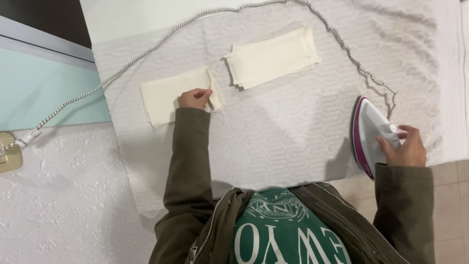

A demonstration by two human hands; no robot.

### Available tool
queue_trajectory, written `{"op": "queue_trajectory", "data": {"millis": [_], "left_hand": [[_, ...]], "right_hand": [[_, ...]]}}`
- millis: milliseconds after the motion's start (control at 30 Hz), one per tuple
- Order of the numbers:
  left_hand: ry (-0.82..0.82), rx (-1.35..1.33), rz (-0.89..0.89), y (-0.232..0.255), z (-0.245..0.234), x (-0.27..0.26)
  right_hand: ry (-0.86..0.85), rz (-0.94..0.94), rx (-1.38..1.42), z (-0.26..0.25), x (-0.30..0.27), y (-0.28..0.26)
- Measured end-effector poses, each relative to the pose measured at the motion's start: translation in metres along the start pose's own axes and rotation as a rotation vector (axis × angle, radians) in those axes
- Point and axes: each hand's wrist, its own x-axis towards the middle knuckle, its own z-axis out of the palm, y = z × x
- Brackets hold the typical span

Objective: Ironing small rectangular fabric pieces on a white covered workbench.

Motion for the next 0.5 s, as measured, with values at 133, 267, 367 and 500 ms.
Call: {"op": "queue_trajectory", "data": {"millis": [133, 267, 367, 500], "left_hand": [[-0.034, -0.1, -0.127, -0.008, -0.002, 0.006], [-0.02, -0.071, -0.058, -0.011, 0.002, 0.002], [-0.003, -0.027, 0.032, -0.011, 0.004, 0.001], [0.077, 0.053, 0.139, -0.007, 0.008, -0.004]], "right_hand": [[-0.2, 0.231, 0.085, -0.012, 0.003, 0.007], [-0.285, 0.251, 0.128, -0.016, 0.0, 0.003], [-0.276, 0.253, 0.155, -0.022, -0.002, -0.009], [-0.272, 0.232, 0.207, -0.024, -0.003, -0.015]]}}
